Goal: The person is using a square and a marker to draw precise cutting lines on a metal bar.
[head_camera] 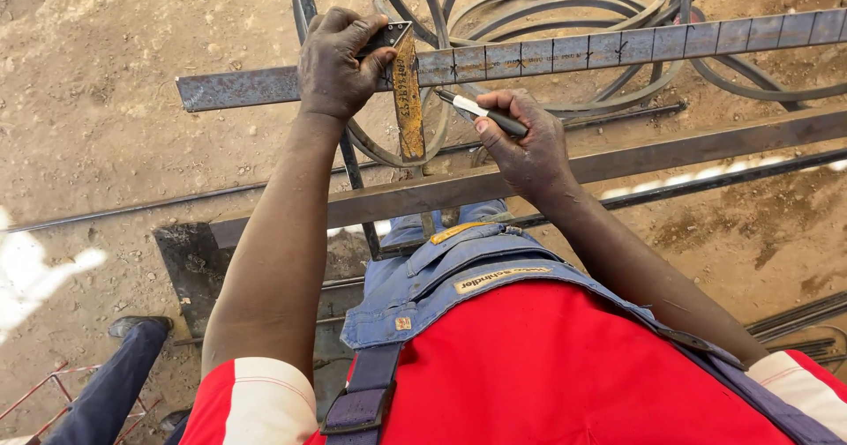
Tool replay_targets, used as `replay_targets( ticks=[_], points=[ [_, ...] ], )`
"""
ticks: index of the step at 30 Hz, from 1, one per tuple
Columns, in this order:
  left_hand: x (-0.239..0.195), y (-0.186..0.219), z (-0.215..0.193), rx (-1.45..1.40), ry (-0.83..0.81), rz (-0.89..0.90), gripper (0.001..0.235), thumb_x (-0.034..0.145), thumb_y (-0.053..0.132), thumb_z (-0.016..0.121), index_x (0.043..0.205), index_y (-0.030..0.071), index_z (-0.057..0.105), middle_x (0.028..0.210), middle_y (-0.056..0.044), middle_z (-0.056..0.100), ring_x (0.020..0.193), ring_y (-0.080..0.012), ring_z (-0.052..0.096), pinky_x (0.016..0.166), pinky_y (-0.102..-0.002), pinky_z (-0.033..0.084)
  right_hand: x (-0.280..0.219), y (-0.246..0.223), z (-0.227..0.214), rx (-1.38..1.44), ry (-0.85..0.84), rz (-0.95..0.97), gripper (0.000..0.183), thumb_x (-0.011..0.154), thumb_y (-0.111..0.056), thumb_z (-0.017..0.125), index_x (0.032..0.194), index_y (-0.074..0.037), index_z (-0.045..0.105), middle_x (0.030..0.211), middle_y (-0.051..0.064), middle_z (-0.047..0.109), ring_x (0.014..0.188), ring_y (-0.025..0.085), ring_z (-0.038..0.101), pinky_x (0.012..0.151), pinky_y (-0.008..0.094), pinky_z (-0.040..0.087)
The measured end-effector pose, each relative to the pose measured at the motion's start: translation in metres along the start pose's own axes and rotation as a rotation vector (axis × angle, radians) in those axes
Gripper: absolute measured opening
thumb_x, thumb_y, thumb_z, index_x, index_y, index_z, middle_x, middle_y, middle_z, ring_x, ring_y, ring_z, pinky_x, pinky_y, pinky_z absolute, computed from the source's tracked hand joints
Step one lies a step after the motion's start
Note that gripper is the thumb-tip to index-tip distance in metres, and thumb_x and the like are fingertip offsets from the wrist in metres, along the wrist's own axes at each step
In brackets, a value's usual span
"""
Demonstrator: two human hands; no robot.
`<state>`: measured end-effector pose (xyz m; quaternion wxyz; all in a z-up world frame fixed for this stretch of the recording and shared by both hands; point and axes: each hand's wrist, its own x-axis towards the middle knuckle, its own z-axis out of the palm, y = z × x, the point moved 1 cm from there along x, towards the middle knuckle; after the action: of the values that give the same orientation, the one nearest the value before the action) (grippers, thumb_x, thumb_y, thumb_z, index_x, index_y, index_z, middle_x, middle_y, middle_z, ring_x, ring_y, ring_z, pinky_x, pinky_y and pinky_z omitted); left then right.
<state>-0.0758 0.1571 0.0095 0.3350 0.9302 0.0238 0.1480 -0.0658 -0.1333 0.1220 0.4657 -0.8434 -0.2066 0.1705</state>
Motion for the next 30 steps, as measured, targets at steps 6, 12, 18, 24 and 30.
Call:
replay_targets(
  ticks=[6,12,18,24,30],
  points=[
    [0.0,-0.006,0.003,-0.018,0.033,0.052,0.04,0.087,0.03,0.092,0.122,0.016,0.078,0.104,-0.003,0.064,0.096,-0.0289,0.058,0.071,-0.044,0.054,0.003,-0.003,0.005,-0.022,0.055,-0.033,0.022,0.1,-0.016,0.068,0.12,-0.007,0.068,0.099,0.004,0.07,0.078,0.013,0.061,0.067,0.028,0.051],
    [0.0,-0.003,0.001,0.01,0.03,0.052,0.042,0.087,0.032,0.092,0.122,0.017,0.078,0.104,-0.003,0.064,0.096,-0.0295,0.057,0.073,-0.045,0.053,0.027,-0.011,0.019,-0.143,0.034,-0.136,0.024,0.103,-0.016,0.066,0.126,-0.01,0.065,0.102,0.005,0.068,0.079,0.016,0.061,0.064,0.03,0.049],
    [-0.001,-0.001,0.001,0.018,0.033,0.047,0.04,0.087,0.034,0.091,0.121,0.018,0.077,0.105,0.0,0.065,0.097,-0.0288,0.057,0.073,-0.044,0.053,0.039,-0.012,0.027,-0.175,0.019,-0.117,0.022,0.1,-0.018,0.066,0.122,-0.014,0.067,0.098,0.0,0.068,0.079,0.017,0.062,0.069,0.034,0.048],
    [-0.001,-0.002,0.001,0.044,0.036,0.07,0.041,0.088,0.037,0.09,0.122,0.018,0.077,0.104,-0.002,0.064,0.097,-0.0293,0.058,0.074,-0.045,0.054,0.042,-0.012,0.029,-0.181,-0.031,-0.154,0.024,0.099,-0.018,0.066,0.123,-0.012,0.066,0.102,0.005,0.07,0.087,0.023,0.065,0.073,0.037,0.049],
    [0.0,0.001,-0.002,0.045,0.041,0.086,0.036,0.093,0.038,0.086,0.121,0.018,0.077,0.104,-0.002,0.063,0.095,-0.0295,0.057,0.073,-0.046,0.054,0.034,-0.012,0.029,-0.329,-0.061,-0.355,0.027,0.101,-0.019,0.07,0.124,-0.004,0.066,0.112,0.012,0.074,0.098,0.034,0.071,0.08,0.046,0.055]
  ],
)
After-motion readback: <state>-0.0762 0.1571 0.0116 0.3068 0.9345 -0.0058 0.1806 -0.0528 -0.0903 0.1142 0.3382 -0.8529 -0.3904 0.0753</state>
